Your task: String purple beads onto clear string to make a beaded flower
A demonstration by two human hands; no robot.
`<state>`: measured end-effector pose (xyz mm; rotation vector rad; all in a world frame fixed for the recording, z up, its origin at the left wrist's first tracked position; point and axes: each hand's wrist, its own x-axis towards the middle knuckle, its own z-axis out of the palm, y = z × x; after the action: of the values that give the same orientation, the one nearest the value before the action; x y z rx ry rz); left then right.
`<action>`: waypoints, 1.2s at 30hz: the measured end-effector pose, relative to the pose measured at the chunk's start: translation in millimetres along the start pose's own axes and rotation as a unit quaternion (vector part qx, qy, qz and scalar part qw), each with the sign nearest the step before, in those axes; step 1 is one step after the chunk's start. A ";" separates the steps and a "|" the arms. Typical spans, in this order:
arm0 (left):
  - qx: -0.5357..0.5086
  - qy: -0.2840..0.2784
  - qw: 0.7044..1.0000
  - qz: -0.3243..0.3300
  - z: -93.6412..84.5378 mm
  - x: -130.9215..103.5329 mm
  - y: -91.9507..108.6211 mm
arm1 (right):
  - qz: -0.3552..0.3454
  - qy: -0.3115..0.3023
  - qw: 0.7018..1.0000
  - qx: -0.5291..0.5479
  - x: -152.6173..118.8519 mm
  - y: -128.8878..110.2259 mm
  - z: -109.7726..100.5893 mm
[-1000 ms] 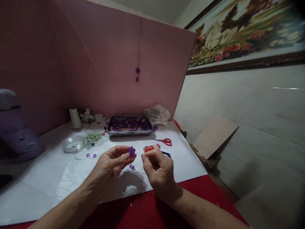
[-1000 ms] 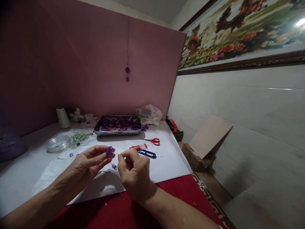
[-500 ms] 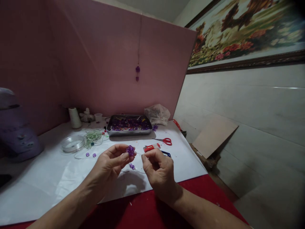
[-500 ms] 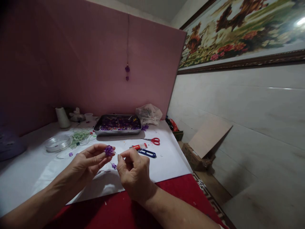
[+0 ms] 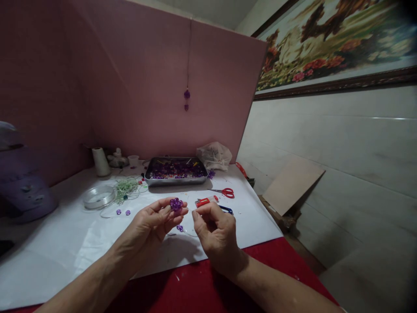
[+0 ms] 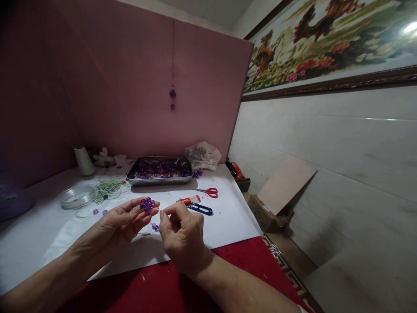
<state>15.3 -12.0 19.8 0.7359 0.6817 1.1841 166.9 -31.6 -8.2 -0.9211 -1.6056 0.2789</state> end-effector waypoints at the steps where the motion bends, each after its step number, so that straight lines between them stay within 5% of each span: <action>1: 0.003 -0.001 1.000 -0.003 -0.1 0.0 0.0 | -0.001 0.001 1.000 0.002 0.0 -0.2 0.0; 36: 0.123 -0.013 0.984 0.127 -4.0 -4.7 -5.0 | 0.031 -0.043 0.999 -0.009 -5.1 1.3 4.2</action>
<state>13.8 -17.0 13.9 1.0695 0.7349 1.3332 163.5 -33.0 -13.9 -0.9852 -1.6630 0.3526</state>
